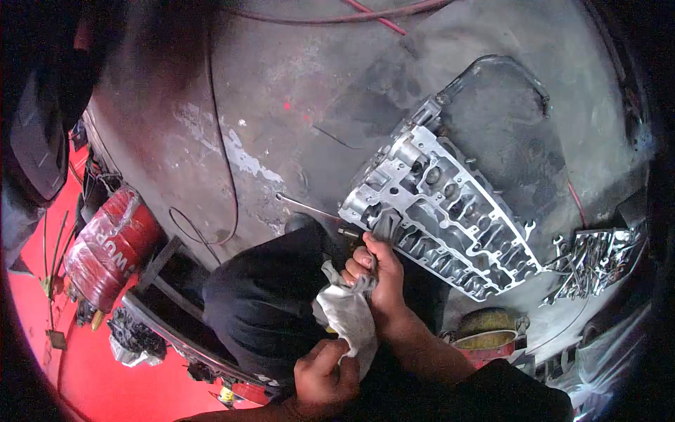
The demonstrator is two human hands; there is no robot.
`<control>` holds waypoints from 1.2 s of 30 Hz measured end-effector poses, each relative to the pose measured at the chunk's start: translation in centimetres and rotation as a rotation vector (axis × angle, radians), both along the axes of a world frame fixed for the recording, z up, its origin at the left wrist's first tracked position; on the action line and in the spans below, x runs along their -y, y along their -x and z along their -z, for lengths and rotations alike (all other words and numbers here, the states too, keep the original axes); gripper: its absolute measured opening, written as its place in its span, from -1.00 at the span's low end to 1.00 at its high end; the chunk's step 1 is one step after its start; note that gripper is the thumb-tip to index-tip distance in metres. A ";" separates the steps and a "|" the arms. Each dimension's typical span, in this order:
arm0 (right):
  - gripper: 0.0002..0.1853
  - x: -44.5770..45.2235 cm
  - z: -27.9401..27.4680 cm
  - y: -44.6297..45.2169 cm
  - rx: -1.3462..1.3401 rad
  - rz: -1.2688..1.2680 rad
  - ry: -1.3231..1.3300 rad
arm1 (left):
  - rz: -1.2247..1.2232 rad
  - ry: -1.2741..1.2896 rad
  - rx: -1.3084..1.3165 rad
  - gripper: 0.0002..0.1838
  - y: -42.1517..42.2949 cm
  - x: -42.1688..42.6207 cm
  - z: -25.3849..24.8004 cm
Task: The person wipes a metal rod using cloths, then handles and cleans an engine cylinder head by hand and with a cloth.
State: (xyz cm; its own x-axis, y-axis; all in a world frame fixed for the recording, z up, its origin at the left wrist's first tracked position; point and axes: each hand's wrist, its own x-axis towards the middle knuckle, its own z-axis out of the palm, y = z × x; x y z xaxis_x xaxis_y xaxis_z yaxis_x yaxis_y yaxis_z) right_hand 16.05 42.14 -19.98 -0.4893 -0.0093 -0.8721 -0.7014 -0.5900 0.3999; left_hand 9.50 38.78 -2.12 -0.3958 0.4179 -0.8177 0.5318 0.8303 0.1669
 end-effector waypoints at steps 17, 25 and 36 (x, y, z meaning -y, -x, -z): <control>-0.84 3.8 -1.0 2.9 0.301 -0.095 -0.252 | -0.416 -0.239 0.229 -0.74 2.2 5.2 -0.2; -0.81 6.6 -3.2 3.4 0.354 -0.200 -0.421 | -0.804 -0.520 0.335 -0.72 1.1 11.3 -0.9; -0.63 12.8 1.0 1.9 0.153 -0.298 -0.424 | -0.084 -0.597 -0.110 -0.52 -1.0 16.3 -3.1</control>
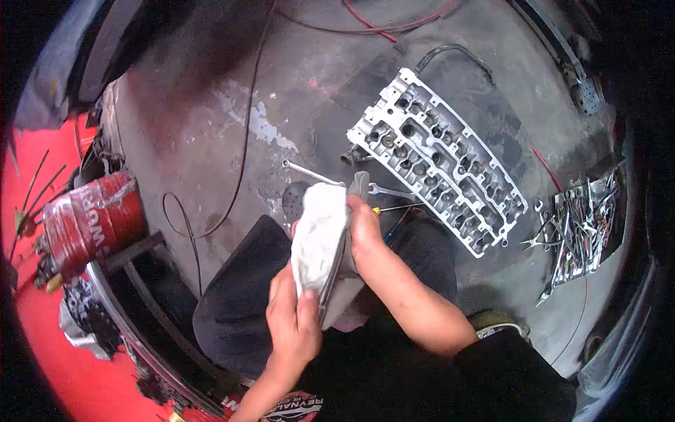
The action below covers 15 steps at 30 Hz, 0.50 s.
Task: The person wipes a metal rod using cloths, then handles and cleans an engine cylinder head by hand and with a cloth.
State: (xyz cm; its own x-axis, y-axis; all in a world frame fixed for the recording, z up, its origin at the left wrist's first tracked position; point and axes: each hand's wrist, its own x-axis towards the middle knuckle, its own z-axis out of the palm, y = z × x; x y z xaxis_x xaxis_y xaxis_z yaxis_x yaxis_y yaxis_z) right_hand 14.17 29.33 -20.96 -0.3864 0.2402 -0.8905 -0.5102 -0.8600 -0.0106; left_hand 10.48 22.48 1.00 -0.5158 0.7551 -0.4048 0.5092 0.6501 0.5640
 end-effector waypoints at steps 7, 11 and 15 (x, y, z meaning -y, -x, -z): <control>-0.59 4.3 -8.2 -6.2 -0.250 -0.327 -0.237 | 0.270 -0.192 0.101 -0.36 -2.0 3.8 -6.4; -0.60 10.6 3.8 -12.3 -0.574 -0.338 0.175 | -0.111 -0.423 -0.543 -0.48 7.9 10.1 -7.5; -0.67 15.2 8.1 -18.8 -0.732 -0.414 0.324 | -0.499 0.231 -0.213 -0.09 20.1 19.6 8.1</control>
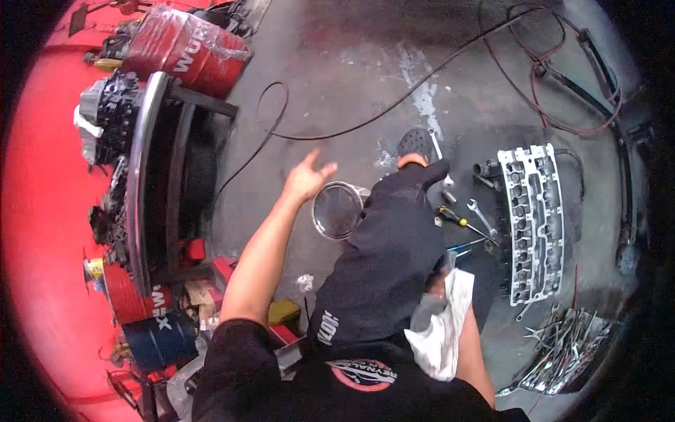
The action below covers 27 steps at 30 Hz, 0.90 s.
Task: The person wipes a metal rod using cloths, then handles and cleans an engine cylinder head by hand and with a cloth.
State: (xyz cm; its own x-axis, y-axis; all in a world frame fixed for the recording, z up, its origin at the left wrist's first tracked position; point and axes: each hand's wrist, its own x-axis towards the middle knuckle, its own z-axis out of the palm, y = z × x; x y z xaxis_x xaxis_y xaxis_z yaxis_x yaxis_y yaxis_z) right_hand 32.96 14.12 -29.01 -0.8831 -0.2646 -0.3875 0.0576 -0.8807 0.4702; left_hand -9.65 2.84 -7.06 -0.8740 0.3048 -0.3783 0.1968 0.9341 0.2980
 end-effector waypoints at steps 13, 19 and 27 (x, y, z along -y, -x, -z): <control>-0.70 -2.7 -12.5 2.5 0.329 0.188 0.125 | 0.087 0.035 0.236 -0.46 -0.3 -3.4 -3.1; -0.71 -5.5 -13.7 6.7 0.372 0.355 0.022 | 0.201 0.040 0.093 -0.53 4.0 -9.8 -5.7; -0.83 -10.6 -12.8 12.3 0.581 0.562 -0.203 | 0.727 0.059 -0.271 -0.62 8.1 -17.3 -6.8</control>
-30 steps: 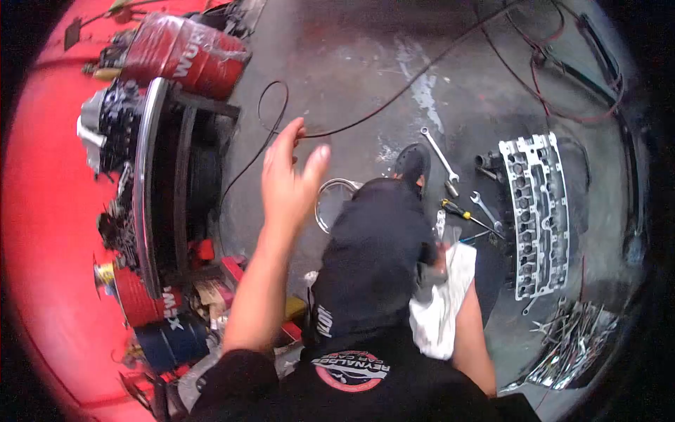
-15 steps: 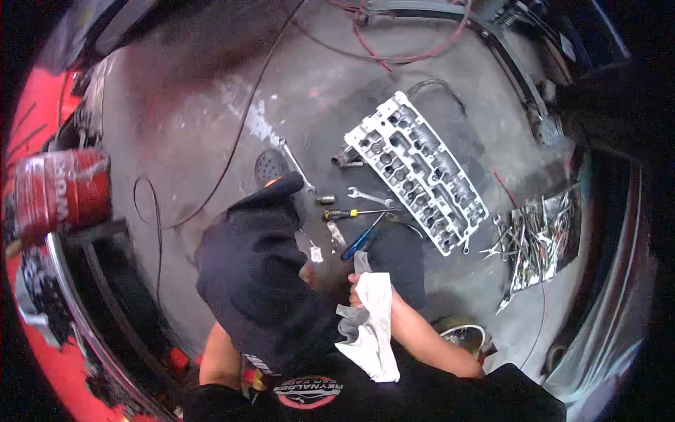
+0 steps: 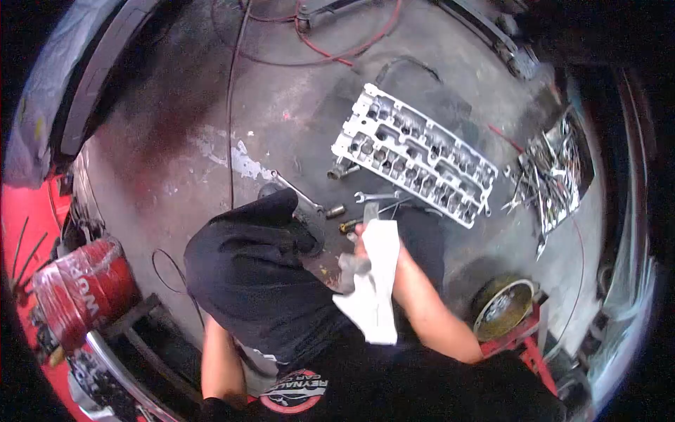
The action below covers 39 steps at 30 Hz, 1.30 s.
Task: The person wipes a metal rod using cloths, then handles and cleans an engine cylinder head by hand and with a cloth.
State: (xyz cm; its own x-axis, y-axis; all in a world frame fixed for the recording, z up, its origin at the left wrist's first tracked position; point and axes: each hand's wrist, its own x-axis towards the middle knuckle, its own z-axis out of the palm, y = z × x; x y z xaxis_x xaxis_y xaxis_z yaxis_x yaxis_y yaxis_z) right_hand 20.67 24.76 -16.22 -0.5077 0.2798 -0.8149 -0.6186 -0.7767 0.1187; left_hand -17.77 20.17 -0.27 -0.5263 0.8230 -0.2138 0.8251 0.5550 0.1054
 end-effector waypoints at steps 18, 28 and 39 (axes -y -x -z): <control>-0.82 -2.5 -1.6 0.1 0.564 0.341 -0.228 | 0.214 -0.152 1.128 -0.65 -19.8 1.1 -5.9; -0.74 -0.2 -10.6 4.6 0.103 0.151 -0.530 | -0.215 -0.797 1.496 -0.46 -12.9 2.4 -5.3; -0.72 -1.3 -20.6 8.8 0.388 -0.185 -1.048 | 0.322 -0.367 0.804 -0.41 -11.4 -1.4 -8.1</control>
State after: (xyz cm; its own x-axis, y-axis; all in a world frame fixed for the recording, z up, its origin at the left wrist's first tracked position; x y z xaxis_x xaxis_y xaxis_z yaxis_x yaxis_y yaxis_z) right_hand 11.84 26.05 4.34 -0.3762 0.8640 -0.3345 -0.3373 -0.4640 -0.8191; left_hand -6.38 21.61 7.88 -0.0685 0.9913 -0.1121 0.5368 0.1313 0.8335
